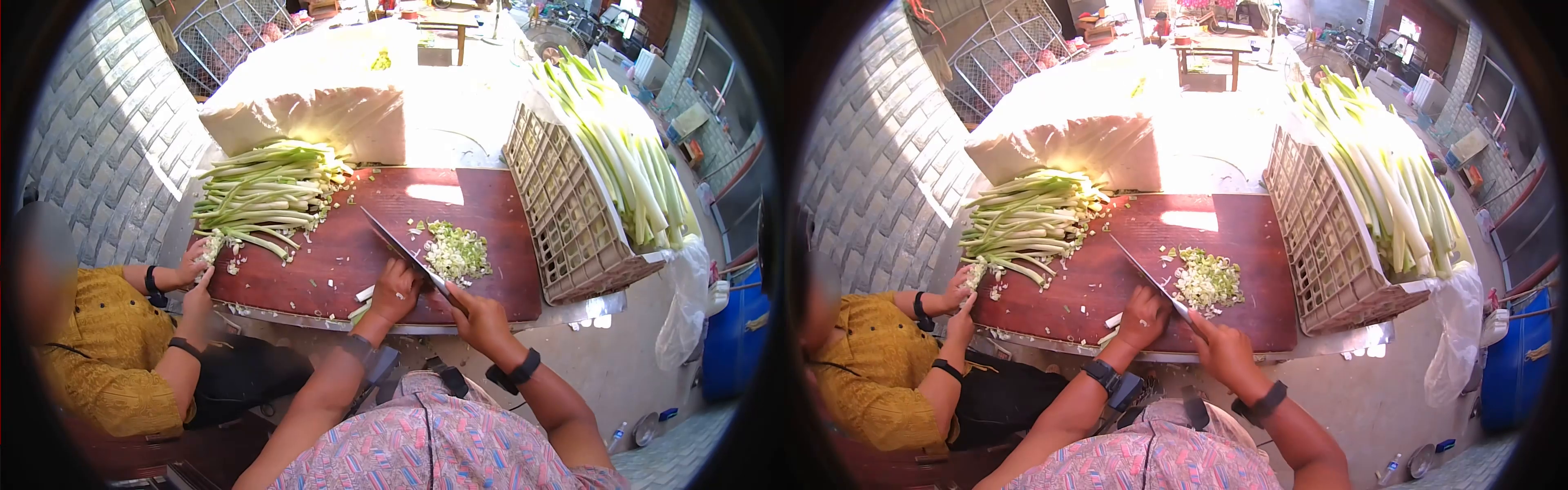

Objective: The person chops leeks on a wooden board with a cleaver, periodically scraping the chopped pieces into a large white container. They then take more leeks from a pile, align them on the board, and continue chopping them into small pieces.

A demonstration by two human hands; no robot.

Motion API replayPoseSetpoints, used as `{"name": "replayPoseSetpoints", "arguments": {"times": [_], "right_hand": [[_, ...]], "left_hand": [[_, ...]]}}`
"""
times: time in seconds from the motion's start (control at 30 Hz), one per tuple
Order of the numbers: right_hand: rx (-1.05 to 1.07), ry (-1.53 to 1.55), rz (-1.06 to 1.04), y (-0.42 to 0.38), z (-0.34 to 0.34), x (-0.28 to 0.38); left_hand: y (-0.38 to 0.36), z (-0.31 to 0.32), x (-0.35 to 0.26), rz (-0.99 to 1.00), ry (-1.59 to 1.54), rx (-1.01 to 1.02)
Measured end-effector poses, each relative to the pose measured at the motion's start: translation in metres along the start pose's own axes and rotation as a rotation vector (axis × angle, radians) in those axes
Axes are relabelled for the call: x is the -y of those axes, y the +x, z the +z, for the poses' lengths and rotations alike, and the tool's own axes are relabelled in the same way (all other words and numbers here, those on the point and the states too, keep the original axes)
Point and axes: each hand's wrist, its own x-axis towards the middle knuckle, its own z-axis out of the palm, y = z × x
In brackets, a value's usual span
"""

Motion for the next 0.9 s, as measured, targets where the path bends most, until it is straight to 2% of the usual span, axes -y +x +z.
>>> {"name": "replayPoseSetpoints", "arguments": {"times": [0.13, 0.2, 0.23, 0.33, 0.4, 0.5, 0.63, 0.8, 0.9], "right_hand": [[-0.056, 0.132, 0.026, 0.008, 0.010, -0.005], [-0.155, 0.324, 0.077, 0.005, 0.010, -0.011], [-0.153, 0.326, 0.075, 0.004, 0.005, -0.010], [-0.069, 0.163, 0.138, -0.008, -0.020, -0.002], [-0.046, 0.103, 0.068, -0.020, -0.028, 0.002], [0.016, -0.045, 0.024, -0.031, -0.047, 0.019], [0.004, -0.068, 0.027, -0.035, -0.055, 0.023], [0.107, -0.181, 0.052, -0.019, -0.054, 0.030], [0.053, -0.057, 0.024, -0.003, -0.025, 0.005]], "left_hand": [[0.004, -0.012, -0.009, -0.018, -0.031, 0.000], [0.003, -0.022, -0.011, 0.048, -0.051, 0.007], [0.002, -0.023, -0.009, 0.046, -0.049, 0.007], [-0.003, -0.020, -0.005, 0.061, -0.073, -0.008], [-0.001, -0.018, -0.005, -0.005, -0.066, 0.056], [0.002, -0.005, -0.007, 0.012, -0.053, 0.022], [0.009, -0.005, -0.016, 0.025, -0.071, -0.023], [0.011, -0.008, -0.016, 0.030, -0.052, 0.000], [0.010, -0.010, -0.019, -0.003, -0.045, 0.020]]}}
